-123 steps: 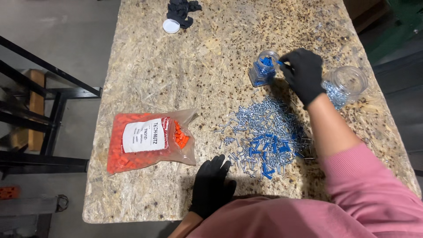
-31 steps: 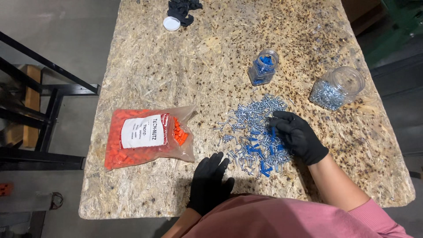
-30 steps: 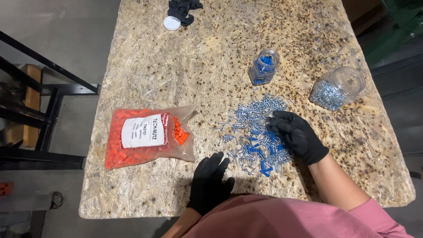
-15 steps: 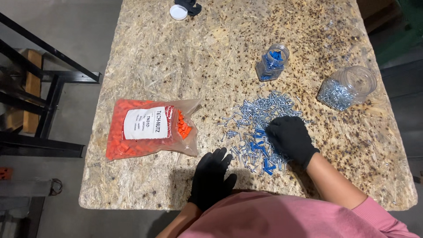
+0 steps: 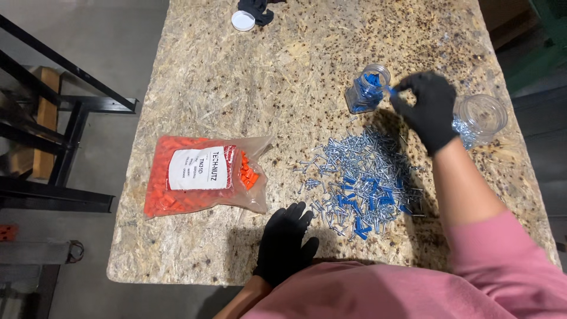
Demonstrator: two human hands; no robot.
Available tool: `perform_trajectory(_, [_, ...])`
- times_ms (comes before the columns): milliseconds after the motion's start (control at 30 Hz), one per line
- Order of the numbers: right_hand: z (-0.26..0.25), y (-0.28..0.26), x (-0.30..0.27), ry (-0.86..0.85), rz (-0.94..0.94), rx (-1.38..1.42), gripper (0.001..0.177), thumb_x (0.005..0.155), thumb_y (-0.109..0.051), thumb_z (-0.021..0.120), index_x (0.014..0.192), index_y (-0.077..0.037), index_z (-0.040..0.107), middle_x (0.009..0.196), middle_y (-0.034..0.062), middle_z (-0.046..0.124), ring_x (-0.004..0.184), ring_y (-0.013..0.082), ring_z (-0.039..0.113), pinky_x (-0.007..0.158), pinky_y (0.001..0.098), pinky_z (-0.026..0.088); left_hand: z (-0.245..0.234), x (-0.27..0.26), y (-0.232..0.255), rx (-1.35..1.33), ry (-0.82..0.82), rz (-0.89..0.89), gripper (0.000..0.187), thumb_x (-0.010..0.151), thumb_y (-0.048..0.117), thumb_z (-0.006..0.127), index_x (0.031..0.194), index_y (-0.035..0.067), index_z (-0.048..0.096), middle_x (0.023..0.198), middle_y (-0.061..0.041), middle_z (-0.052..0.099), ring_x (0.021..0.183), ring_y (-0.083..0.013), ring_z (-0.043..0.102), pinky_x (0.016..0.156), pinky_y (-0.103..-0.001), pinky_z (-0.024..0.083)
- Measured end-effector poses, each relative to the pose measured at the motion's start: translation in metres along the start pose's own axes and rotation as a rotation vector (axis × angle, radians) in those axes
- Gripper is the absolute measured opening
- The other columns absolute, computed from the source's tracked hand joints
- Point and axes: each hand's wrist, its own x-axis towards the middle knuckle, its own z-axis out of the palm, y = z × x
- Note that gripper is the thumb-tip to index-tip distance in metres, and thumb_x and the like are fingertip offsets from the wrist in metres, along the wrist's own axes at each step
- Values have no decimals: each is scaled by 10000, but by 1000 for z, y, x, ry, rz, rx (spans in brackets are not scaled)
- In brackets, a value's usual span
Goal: The person sorts blue and silver hardware items from a pile on a workbench into two separate glass jars by hand.
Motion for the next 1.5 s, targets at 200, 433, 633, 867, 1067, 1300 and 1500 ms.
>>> perform_trajectory(200, [31,0,53,-18,12,-246,242,1095,-524,704,1119,-294,774,939,11,674,935,293,681,806,445,518,-3,2,2,15,-82,-31,601,938,496,628,1443,179,551,1536,-94,521,1427,-243,482,1213,-441,294])
perform_trajectory(433, [35,-60,-49,-402,-37,240,326,865,-449,802,1047,-184,749,1004,139,750,1072,402,689,957,510,531,-8,2,4,-24,1,-31,597,931,479,637,1448,191,564,1575,-69,493,1442,-231,464,1220,-439,295])
perform_trajectory(633, [12,-114,-102,-605,-226,42,303,857,-528,693,876,-226,671,837,21,655,856,318,689,737,470,520,-6,3,4,7,14,-13,585,942,459,638,1447,171,572,1577,-87,495,1451,-243,463,1238,-440,289])
perform_trajectory(867, [10,-120,-110,-421,-292,47,256,917,-413,629,894,-162,671,872,68,672,847,345,694,699,463,516,-3,3,0,39,0,22,618,948,479,626,1481,178,541,1561,-98,503,1430,-245,482,1230,-434,298])
perform_trajectory(1067, [13,-107,-102,-374,-124,271,214,966,-341,634,937,-150,727,913,112,733,876,397,694,708,482,533,-1,0,-1,58,-2,18,638,936,507,628,1484,193,535,1588,-71,480,1454,-224,451,1233,-417,268])
perform_trajectory(1300, [21,-30,-40,-181,152,378,302,930,-372,796,1103,-129,751,1076,161,734,1101,426,660,960,520,504,0,-1,-2,38,-46,4,631,942,502,621,1483,191,529,1576,-81,487,1437,-230,467,1222,-428,288])
perform_trajectory(1500, [44,21,40,-21,-10,-137,258,1061,-464,728,1113,-216,773,886,49,634,924,308,654,841,433,509,9,-4,-2,25,-144,-56,646,900,485,667,1458,183,546,1570,-82,487,1432,-243,466,1206,-446,302])
